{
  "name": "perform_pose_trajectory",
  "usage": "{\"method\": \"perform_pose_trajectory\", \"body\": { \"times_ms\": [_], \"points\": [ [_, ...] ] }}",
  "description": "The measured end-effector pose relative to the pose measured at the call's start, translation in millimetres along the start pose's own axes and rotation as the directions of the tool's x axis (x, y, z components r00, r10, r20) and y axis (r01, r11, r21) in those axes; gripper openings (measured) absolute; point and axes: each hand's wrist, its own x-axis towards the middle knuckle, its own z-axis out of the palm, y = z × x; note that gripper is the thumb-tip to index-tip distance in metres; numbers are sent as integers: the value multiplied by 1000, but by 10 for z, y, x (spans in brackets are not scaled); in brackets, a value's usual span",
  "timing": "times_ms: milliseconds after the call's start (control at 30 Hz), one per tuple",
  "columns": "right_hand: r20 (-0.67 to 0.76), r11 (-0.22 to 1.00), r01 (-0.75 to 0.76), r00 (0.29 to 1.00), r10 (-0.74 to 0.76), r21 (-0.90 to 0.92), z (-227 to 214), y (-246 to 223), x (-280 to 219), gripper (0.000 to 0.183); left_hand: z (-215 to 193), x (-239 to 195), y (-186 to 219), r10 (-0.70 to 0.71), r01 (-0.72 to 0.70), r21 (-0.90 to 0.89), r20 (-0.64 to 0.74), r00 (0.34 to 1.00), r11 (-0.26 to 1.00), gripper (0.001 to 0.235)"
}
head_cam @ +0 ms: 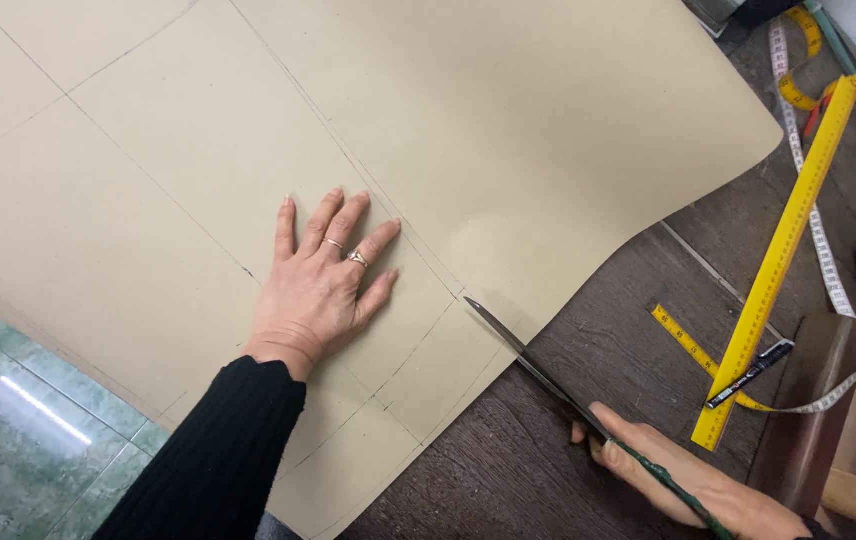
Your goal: Marking a paper pattern with a pen and cutting it out with scissors on a work table.
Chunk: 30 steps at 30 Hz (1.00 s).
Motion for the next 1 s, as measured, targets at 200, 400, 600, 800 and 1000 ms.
{"method": "perform_pose_trajectory", "body": {
  "times_ms": [200,400,600,800,1000],
  "points": [
    [-9,999,31,999,-31,-17,45,-26,-26,57,9,2,-3,-15,16,-17,62,998,1000,51],
    [-55,996,87,995,-87,-1,65,-44,-38,53,19,1,0,-20,22,-23,72,997,999,52],
    [-63,982,187,980,-187,-3,89,166,23,55,13,-1,-5,-19,22,-37,71,997,999,52],
    [-4,984,166,986,-166,-62,52,10,101,41,4,-2,-1,-13,14,-39,33,999,999,49],
    [15,964,254,967,-254,-74,119,132,249,40,11,-3,1,-21,24,-64,39,999,998,49]
  ]
}}
